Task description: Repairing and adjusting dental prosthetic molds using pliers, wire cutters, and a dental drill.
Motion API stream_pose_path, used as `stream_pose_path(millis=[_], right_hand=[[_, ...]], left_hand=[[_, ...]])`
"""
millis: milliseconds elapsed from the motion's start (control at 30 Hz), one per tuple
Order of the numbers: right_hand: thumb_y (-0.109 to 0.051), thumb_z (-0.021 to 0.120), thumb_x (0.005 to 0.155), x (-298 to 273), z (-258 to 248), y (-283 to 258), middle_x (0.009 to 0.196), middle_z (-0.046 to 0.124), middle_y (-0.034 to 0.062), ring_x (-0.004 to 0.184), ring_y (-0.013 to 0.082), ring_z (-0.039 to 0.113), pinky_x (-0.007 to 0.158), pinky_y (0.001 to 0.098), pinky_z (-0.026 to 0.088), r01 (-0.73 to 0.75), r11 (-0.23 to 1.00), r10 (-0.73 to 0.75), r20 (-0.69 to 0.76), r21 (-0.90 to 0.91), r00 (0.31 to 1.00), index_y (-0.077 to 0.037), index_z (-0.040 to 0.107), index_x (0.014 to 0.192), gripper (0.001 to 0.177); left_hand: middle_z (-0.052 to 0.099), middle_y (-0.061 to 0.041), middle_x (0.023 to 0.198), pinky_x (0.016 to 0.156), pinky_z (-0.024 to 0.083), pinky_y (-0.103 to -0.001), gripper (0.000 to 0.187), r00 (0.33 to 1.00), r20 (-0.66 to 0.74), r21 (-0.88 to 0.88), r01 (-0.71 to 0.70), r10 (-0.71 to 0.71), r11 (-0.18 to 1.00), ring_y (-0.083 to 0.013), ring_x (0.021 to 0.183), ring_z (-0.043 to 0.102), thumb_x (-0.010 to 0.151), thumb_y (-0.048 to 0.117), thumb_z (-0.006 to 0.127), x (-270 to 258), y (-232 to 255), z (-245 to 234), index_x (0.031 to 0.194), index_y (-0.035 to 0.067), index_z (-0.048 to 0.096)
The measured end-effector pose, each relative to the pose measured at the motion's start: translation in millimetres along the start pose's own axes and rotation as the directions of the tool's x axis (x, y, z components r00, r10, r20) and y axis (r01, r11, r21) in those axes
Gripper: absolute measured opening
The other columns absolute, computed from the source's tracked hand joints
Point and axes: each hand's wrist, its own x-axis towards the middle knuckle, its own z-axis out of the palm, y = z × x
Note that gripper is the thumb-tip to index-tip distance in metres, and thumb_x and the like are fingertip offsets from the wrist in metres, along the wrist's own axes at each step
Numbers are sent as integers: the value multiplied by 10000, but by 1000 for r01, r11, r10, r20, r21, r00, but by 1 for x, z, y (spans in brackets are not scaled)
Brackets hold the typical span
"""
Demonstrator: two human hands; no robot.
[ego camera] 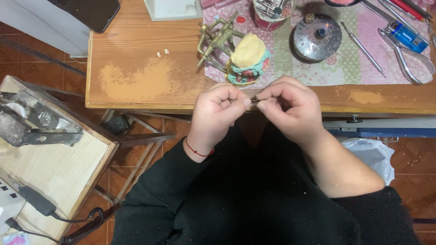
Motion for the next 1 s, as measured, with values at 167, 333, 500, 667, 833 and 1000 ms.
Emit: stream_pose_path(millis=[167, 333, 500, 667, 833, 1000], right_hand=[[-41, 769, 902, -3, 5, -1, 863, 615, 33, 701, 88, 517, 616, 236, 418, -18, 999, 18, 13, -39, 1000, -17, 683, 897, 90], [-24, 754, 887, -4, 5, 5, 850, 625, 40, 688, 101, 539, 614, 252, 434, 66, 991, -65, 7, -116, 998, -15, 654, 871, 101], [-19, 738, 880, -6, 1, 7, 855, 624, 35, 694, 103, 541, 617, 255, 439, 70, 994, -69, 8, -86, 998, -17, 645, 860, 95], [-14, 697, 890, -9, -7, 8, 887, 615, 19, 744, 83, 518, 642, 232, 410, -13, 999, 10, 61, 49, 998, -24, 645, 871, 56], [-14, 678, 916, -13, -12, 14, 925, 588, 6, 817, 69, 524, 699, 218, 410, -114, 956, 79, 137, 271, 987, -27, 629, 876, 65], [-18, 674, 916, -17, -14, 15, 939, 576, 0, 813, 61, 507, 697, 212, 398, -134, 945, 91, 154, 298, 984, -22, 628, 884, 56]], left_hand=[[607, 24, 949, 668, 475, -183, 84, 985, -23, 154, -165, 171, 974, -11, 766, 567, 935, 42, 743, -3, -6, 6, 911, -29, 704], [616, 14, 925, 632, 474, -179, 80, 981, -28, 321, -174, 193, 931, -11, 714, 558, 916, 49, 747, -5, -1, 12, 893, -19, 711], [624, 17, 912, 603, 452, -173, 75, 985, -13, 333, -157, 171, 930, 2, 680, 542, 910, 58, 753, -5, 2, 15, 922, -6, 715], [628, 15, 883, 580, 438, -186, 147, 950, 44, 510, -288, 310, 810, -17, 604, 502, 890, 59, 794, -9, 4, 18, 1023, 29, 740], [654, -28, 924, 609, 478, -243, 175, 864, 123, 632, -448, 489, 632, -100, 643, 556, 882, 69, 823, -15, 17, 26, 1037, 75, 742], [665, -21, 936, 708, 546, -315, 195, 723, 268, 720, -589, 636, 366, -192, 808, 684, 888, 116, 838, -19, 28, 26, 1052, 130, 734]])
